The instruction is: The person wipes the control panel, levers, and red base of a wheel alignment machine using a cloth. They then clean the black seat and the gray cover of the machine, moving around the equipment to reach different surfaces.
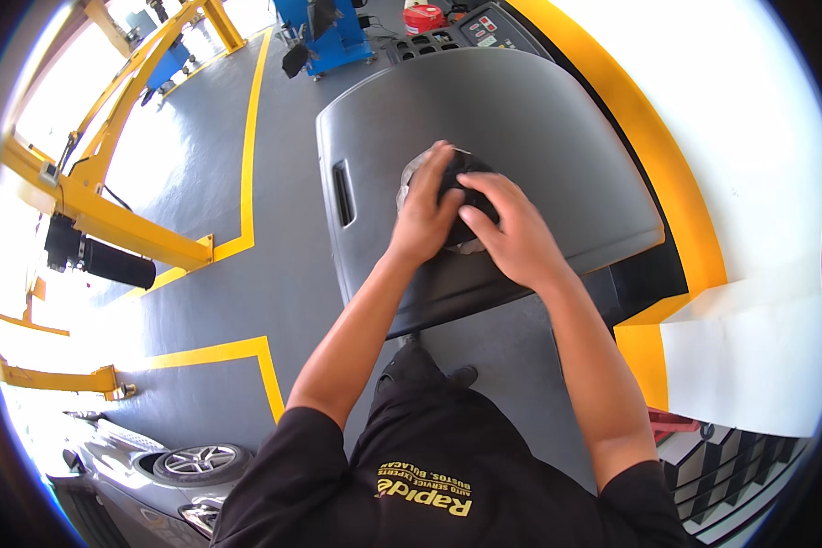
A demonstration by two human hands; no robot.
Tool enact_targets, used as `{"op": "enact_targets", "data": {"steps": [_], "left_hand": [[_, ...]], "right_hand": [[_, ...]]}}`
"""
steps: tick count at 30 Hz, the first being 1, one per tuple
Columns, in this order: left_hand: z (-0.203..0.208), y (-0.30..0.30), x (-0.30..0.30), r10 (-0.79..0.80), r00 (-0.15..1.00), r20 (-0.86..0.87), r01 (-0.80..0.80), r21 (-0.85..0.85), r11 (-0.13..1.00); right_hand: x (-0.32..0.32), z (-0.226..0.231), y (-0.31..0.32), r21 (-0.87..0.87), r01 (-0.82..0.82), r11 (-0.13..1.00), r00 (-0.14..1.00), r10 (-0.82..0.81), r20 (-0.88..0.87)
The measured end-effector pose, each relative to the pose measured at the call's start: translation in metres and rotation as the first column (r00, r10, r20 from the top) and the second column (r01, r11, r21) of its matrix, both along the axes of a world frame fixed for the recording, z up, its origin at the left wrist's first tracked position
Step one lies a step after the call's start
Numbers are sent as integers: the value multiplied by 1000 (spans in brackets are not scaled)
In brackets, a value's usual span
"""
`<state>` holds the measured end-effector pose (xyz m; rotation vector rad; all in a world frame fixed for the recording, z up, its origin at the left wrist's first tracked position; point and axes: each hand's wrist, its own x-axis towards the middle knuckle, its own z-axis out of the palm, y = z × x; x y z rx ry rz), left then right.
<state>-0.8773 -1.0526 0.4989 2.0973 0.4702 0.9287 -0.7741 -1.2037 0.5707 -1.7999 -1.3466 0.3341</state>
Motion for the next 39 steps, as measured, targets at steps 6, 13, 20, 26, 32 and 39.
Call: {"op": "enact_targets", "data": {"steps": [6, 13, 20, 26, 32, 39], "left_hand": [[-61, 5, -114, 527, 834, -166, -551, -193, 812], [-103, 24, -144, 593, 795, -127, -526, -633, 568], [-102, 14, -157, 529, 847, -48, -382, -748, 543], [-56, -29, -129, 612, 762, -212, -642, -373, 670], [-53, -66, -103, 650, 731, -209, -682, -171, 711], [-78, -98, -100, 766, 614, -190, -778, 13, 628]], "right_hand": [[-31, -74, 75, -202, 178, 963, 744, 2, 668], [-151, -80, 61, -392, -138, 909, 743, 357, 565], [-134, -85, 47, -308, -115, 944, 741, 288, 607], [-39, -40, -18, -346, -42, 937, 779, 247, 577], [128, -54, -123, -92, 306, 948, 800, -203, 565], [297, -137, -188, -114, 555, 824, 821, -520, 234]]}}
